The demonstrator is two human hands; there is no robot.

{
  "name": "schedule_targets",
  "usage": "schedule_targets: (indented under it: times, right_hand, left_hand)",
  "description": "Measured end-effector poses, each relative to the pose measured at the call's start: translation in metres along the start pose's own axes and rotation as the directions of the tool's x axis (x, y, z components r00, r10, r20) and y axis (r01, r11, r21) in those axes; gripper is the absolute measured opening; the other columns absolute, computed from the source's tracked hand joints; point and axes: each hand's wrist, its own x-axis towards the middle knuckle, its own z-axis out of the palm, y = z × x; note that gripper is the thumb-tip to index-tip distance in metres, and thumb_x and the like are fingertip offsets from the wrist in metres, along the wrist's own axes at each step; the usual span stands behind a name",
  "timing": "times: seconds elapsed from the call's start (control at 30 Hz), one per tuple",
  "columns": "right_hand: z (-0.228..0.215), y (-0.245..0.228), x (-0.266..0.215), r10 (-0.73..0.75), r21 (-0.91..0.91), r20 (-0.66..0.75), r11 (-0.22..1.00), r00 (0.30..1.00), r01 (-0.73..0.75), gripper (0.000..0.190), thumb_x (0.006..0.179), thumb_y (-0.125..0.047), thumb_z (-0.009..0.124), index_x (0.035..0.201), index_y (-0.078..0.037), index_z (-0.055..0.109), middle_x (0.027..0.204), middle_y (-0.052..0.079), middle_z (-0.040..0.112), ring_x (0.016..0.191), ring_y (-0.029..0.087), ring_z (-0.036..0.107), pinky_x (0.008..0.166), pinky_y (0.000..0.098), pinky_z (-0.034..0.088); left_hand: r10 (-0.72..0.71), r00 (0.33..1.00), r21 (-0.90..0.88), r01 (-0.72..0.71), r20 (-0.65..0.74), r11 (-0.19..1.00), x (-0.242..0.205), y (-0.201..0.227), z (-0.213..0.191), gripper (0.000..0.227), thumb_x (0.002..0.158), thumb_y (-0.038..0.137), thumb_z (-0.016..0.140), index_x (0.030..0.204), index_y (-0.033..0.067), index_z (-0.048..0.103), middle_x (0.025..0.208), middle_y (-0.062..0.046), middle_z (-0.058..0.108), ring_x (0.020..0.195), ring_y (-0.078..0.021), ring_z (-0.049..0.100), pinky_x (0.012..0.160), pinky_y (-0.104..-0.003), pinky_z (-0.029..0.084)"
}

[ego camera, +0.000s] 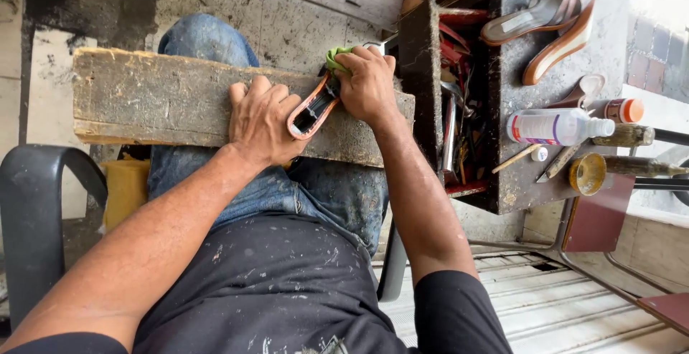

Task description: The person cleans the soles of two sandals using a green cloth and a liquid from a plastic bottle. They wipe the bottom of the first sandal, then pour liquid onto the cloth and wipe the second sandal, finally placing both on a wooden workbench.

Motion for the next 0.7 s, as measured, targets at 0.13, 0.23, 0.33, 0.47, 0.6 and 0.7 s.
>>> schedule_targets:
  times: [0.13, 0.23, 0.33, 0.47, 0.6, 0.7]
  right_hand:
    - [0.001, -0.009, -0.014, -0.001, 0.146, 0.025, 0.989, 1.0, -0.003, 0.009, 0.093, -0.022, 0.073, 0.098, -0.014, 0.073, 0.084, 0.004, 0.061, 0.086, 0.03, 0.062, 0.08, 0.0438, 0.039]
    - [-0.031, -0.039, -0.013, -0.014, 0.392, 0.198, 0.917, 0.98, -0.066, 0.011, 0.1, -0.025, 0.069, 0.093, -0.021, 0.075, 0.08, -0.004, 0.059, 0.081, 0.019, 0.057, 0.085, 0.0393, 0.038]
    - [-0.008, -0.01, -0.006, -0.07, 0.179, 0.087, 0.982, 0.994, 0.053, 0.003, 0.094, -0.018, 0.074, 0.092, -0.016, 0.075, 0.078, -0.003, 0.063, 0.076, 0.021, 0.062, 0.075, 0.0388, 0.042]
    - [-0.027, -0.106, -0.024, -0.333, 0.306, -0.113, 0.885, 0.936, 0.352, 0.022, 0.095, -0.014, 0.057, 0.077, -0.019, 0.068, 0.069, -0.002, 0.052, 0.062, 0.021, 0.054, 0.065, 0.036, 0.045]
    - [-0.043, -0.123, -0.034, -0.395, 0.595, -0.047, 0.727, 0.917, 0.343, 0.01, 0.093, -0.013, 0.062, 0.09, -0.009, 0.07, 0.079, 0.011, 0.059, 0.077, 0.037, 0.06, 0.075, 0.0471, 0.049]
    - [-0.051, -0.076, -0.024, -0.188, 0.133, -0.079, 0.971, 0.979, 0.197, 0.011, 0.097, -0.024, 0.064, 0.097, -0.015, 0.07, 0.082, 0.001, 0.055, 0.08, 0.026, 0.055, 0.077, 0.0419, 0.036]
  left_hand:
    - [0.004, 0.999, 0.012, -0.004, -0.04, 1.0, 0.002, -0.003, 0.005, 0.032, 0.065, 0.044, 0.068, 0.079, 0.0191, 0.054, 0.077, -0.002, 0.047, 0.082, -0.0293, 0.052, 0.076, -0.05, 0.039]
    - [-0.003, 1.0, 0.0, 0.003, -0.021, 1.0, -0.004, -0.001, 0.003, 0.028, 0.069, 0.043, 0.066, 0.081, 0.0197, 0.056, 0.078, -0.001, 0.048, 0.084, -0.0289, 0.052, 0.077, -0.052, 0.039]
    - [-0.026, 0.999, -0.022, 0.027, 0.031, 0.999, -0.006, 0.002, 0.003, 0.03, 0.071, 0.045, 0.069, 0.082, 0.0203, 0.055, 0.078, 0.0, 0.046, 0.085, -0.0278, 0.051, 0.079, -0.05, 0.037]
    - [-0.063, 0.995, 0.002, 0.063, 0.077, 0.998, -0.008, -0.009, 0.017, 0.027, 0.08, 0.044, 0.065, 0.085, 0.0191, 0.055, 0.08, -0.003, 0.048, 0.087, -0.0298, 0.05, 0.081, -0.054, 0.038]
    - [-0.047, 0.987, 0.014, 0.045, 0.151, 0.999, -0.007, -0.005, 0.006, 0.026, 0.092, 0.046, 0.057, 0.092, 0.0201, 0.055, 0.084, 0.0, 0.048, 0.093, -0.0277, 0.05, 0.086, -0.056, 0.039]
    - [0.022, 0.968, -0.127, -0.055, -0.251, 0.99, 0.002, 0.006, -0.004, 0.016, 0.097, 0.036, 0.051, 0.092, 0.0216, 0.047, 0.074, -0.001, 0.037, 0.072, -0.0278, 0.043, 0.068, -0.049, 0.034]
